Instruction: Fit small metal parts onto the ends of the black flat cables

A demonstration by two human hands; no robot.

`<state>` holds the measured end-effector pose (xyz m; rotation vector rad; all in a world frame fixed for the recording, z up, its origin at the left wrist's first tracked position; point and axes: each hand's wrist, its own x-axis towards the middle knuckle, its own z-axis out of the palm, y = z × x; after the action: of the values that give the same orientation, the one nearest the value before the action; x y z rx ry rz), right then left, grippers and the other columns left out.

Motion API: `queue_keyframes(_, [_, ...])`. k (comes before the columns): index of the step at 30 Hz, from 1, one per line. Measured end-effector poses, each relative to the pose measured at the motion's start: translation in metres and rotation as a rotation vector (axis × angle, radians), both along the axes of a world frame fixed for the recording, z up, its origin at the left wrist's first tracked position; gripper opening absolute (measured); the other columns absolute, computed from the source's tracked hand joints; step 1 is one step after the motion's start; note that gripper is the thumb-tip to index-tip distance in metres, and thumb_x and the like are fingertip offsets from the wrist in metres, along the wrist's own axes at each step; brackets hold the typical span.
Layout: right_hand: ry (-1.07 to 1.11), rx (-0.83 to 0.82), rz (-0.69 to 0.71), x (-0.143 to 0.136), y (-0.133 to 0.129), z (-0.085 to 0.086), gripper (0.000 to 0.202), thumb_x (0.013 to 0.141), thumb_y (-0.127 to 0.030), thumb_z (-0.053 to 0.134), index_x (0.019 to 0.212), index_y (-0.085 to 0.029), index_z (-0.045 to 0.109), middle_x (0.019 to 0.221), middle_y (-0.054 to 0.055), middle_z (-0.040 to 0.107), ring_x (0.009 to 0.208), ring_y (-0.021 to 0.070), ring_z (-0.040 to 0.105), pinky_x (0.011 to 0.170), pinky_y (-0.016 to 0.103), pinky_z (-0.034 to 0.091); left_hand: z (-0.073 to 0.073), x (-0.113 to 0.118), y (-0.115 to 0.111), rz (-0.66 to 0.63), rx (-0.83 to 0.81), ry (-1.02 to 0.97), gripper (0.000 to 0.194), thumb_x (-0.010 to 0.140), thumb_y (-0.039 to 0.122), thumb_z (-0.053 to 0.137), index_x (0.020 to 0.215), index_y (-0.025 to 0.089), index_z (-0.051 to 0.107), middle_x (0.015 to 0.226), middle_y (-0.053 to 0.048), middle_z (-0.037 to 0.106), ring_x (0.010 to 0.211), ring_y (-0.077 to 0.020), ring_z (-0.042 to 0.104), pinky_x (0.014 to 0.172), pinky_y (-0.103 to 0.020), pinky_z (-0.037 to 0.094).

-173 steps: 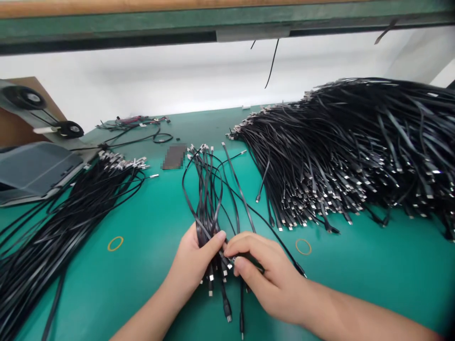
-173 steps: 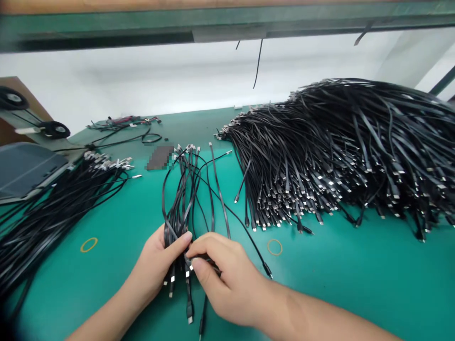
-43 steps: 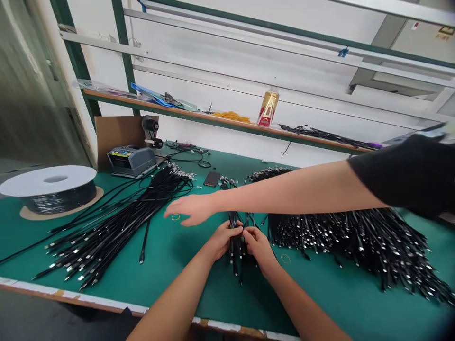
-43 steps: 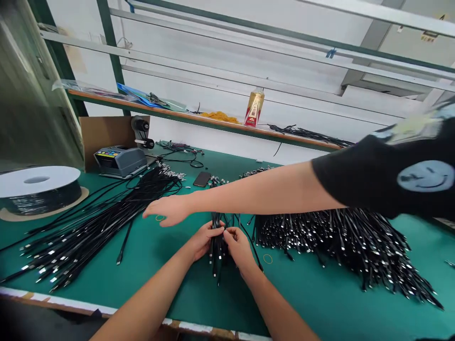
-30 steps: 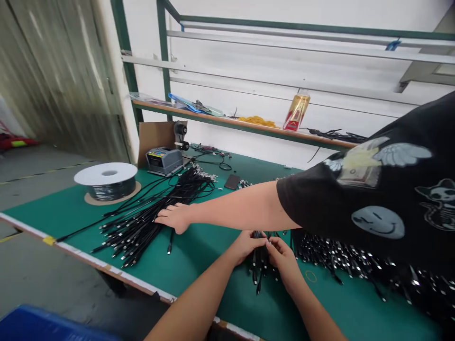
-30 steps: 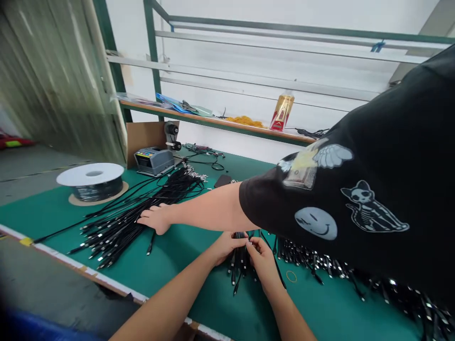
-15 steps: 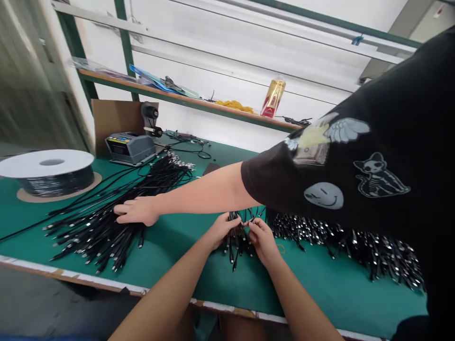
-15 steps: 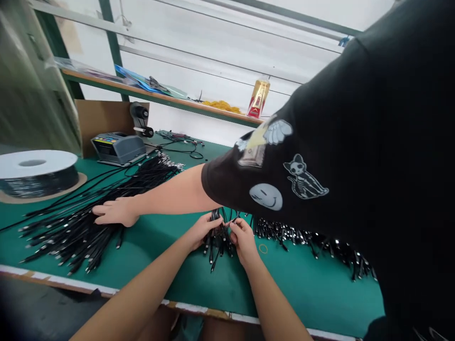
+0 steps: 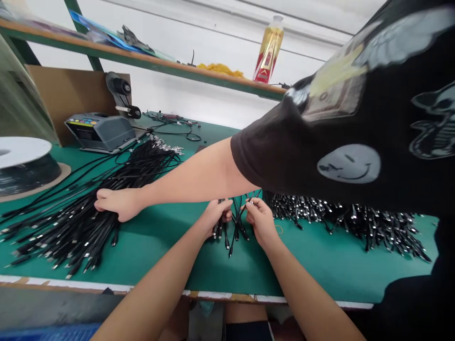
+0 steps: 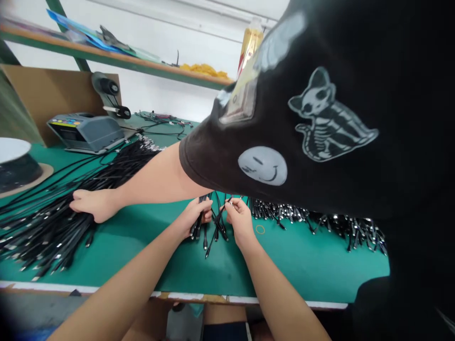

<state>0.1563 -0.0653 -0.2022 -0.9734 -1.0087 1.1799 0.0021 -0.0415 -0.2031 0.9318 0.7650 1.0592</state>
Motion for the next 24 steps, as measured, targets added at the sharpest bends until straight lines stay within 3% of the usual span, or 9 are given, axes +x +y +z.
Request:
queue_keyframes(9, [-0.228,0.032,-0.184,-0.001,0.0015,-0.002,0.029,0.078,-0.041,0.072,0.091,-0.017,0.064,0.075,-0.002,0.06,0.056,0.008,0.041,0.049,0.021,0.031,0.0007,0.0,-0.0016,-0.11,0.107,0.163,0.034,0.075,0.036,0.08,0.086,0.019,0.053,0.056,0.007,0.055,0.046,-0.0074,0.048,0.045,-0.018,0.036])
queue_keyframes(17, [-0.295,0.036,-0.123,0.0002,0.0025,-0.0032,0.023,0.079,-0.037,0.071,0.09,-0.017,0.066,0.067,-0.004,0.057,0.056,0.0083,0.043,0.053,0.021,0.034,-0.0001,0.001,0.0001,-0.142,0.105,0.197,0.031,0.08,0.036,0.076,0.091,0.019,0.052,0.057,0.007,0.055,0.048,-0.0081,0.049,0.045,-0.017,0.037])
queue_keyframes(24, [-0.268,0.039,-0.028,0.0044,0.0051,0.0007,0.025,0.078,-0.037,0.073,0.091,-0.016,0.068,0.069,-0.004,0.057,0.055,0.0071,0.042,0.054,0.021,0.034,0.0002,0.0027,0.0017,-0.107,0.123,0.148,0.034,0.077,0.033,0.079,0.09,0.02,0.051,0.073,0.007,0.054,0.053,-0.0051,0.048,0.05,-0.018,0.042])
